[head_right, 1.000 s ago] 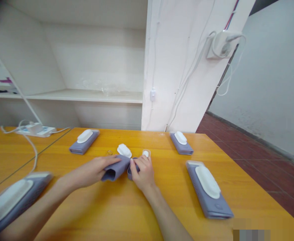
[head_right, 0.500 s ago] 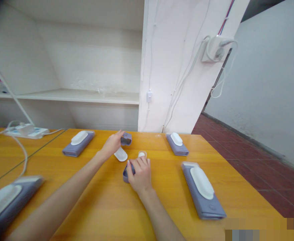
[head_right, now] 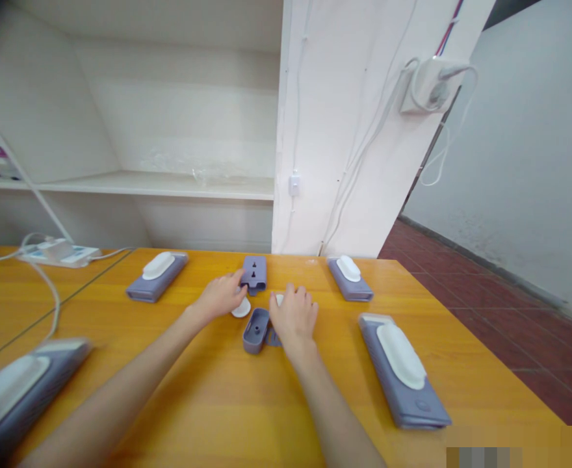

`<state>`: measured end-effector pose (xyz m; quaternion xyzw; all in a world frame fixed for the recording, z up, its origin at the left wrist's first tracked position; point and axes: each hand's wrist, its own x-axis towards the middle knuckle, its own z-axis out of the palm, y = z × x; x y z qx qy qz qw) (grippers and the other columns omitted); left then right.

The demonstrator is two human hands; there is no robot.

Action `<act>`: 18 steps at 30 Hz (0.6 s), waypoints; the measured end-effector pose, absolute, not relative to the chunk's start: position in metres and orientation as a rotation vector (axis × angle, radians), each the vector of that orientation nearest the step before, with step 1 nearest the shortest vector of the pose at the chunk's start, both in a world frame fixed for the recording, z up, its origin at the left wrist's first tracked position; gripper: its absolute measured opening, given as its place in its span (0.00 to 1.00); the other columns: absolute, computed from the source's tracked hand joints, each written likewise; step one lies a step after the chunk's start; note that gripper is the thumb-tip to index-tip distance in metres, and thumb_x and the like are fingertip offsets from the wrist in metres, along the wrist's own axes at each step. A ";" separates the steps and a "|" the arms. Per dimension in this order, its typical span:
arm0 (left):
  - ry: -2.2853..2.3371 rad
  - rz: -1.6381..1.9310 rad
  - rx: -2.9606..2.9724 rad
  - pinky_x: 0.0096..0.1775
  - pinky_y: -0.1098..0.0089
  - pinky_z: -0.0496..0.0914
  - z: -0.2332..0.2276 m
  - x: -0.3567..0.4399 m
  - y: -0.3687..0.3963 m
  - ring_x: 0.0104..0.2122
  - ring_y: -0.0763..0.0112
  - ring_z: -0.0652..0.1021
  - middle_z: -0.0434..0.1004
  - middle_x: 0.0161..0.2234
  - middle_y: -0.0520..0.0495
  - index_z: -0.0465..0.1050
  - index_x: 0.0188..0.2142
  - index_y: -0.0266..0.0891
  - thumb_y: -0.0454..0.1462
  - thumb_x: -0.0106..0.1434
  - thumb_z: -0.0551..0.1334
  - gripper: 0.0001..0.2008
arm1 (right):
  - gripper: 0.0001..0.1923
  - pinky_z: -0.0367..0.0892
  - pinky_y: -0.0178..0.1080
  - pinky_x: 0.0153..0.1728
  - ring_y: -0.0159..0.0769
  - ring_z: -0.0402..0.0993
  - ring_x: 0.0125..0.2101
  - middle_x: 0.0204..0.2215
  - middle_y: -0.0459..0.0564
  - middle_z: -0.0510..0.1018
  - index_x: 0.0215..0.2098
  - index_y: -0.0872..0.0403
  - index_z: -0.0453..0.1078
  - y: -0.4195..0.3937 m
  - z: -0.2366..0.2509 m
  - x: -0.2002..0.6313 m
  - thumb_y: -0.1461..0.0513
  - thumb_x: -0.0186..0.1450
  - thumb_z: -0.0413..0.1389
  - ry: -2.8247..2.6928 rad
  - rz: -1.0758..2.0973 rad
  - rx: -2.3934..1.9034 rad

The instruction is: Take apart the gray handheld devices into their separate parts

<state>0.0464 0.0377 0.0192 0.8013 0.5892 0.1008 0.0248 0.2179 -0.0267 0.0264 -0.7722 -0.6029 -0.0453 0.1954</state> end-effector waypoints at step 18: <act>2.142 0.563 2.131 0.42 0.62 0.66 0.048 0.037 0.040 0.45 0.51 0.75 0.73 0.45 0.34 0.65 0.49 0.35 0.57 0.54 0.56 0.32 | 0.12 0.64 0.39 0.34 0.44 0.76 0.36 0.34 0.56 0.78 0.41 0.53 0.71 -0.008 0.032 0.245 0.58 0.59 0.57 -1.976 0.214 -2.223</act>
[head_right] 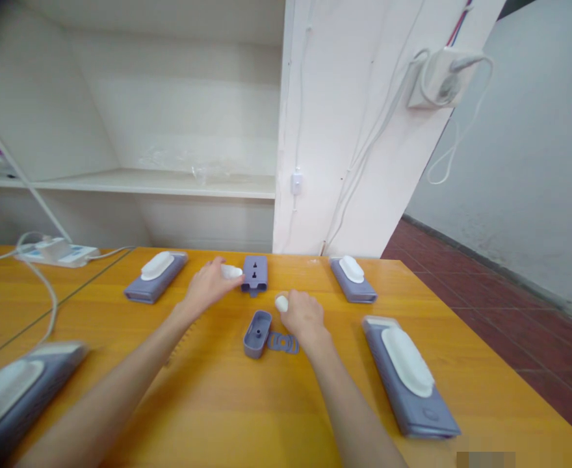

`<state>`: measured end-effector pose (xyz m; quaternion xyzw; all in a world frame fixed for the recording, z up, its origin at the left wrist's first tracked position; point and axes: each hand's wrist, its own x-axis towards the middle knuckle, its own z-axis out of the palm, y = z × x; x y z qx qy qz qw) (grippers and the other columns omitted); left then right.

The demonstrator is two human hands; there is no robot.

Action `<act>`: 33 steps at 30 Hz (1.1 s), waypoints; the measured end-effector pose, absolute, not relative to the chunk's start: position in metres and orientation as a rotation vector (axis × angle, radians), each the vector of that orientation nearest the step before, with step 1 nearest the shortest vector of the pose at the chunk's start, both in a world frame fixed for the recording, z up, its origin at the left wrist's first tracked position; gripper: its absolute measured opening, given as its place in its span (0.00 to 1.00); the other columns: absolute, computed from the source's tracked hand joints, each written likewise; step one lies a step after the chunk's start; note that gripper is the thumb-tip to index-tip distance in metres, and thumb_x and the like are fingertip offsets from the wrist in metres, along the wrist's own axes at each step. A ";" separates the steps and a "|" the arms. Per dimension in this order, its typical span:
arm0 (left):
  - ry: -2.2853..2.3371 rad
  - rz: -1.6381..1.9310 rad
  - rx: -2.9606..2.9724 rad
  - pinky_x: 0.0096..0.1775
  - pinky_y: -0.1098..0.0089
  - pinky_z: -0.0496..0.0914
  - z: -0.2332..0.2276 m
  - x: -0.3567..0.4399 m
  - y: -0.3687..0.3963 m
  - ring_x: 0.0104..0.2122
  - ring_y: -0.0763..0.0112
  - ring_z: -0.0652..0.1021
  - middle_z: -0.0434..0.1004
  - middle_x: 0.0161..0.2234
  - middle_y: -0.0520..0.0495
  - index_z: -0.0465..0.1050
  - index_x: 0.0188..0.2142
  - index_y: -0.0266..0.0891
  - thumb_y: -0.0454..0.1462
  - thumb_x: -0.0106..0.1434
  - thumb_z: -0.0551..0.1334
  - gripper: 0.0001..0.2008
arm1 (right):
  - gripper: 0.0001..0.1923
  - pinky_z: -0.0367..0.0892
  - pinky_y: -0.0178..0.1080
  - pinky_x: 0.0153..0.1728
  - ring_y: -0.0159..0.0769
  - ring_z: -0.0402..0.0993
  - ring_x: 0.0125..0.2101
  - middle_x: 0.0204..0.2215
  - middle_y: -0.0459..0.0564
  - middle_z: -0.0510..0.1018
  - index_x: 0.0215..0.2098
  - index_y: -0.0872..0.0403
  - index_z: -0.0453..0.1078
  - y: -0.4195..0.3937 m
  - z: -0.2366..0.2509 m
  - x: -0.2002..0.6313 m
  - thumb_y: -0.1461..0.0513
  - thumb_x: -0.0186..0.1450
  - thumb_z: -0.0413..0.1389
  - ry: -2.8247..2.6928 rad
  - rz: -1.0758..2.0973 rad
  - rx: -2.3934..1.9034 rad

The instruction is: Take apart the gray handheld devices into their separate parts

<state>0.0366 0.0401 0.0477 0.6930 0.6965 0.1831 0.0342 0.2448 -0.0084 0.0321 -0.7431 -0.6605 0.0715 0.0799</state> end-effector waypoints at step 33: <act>1.717 0.541 2.325 0.49 0.68 0.66 0.051 0.049 0.127 0.47 0.64 0.74 0.76 0.47 0.42 0.69 0.51 0.37 0.44 0.67 0.49 0.20 | 0.23 0.63 0.39 0.43 0.40 0.71 0.44 0.51 0.54 0.68 0.57 0.48 0.62 0.058 0.033 0.210 0.59 0.63 0.56 -2.181 -0.024 -1.716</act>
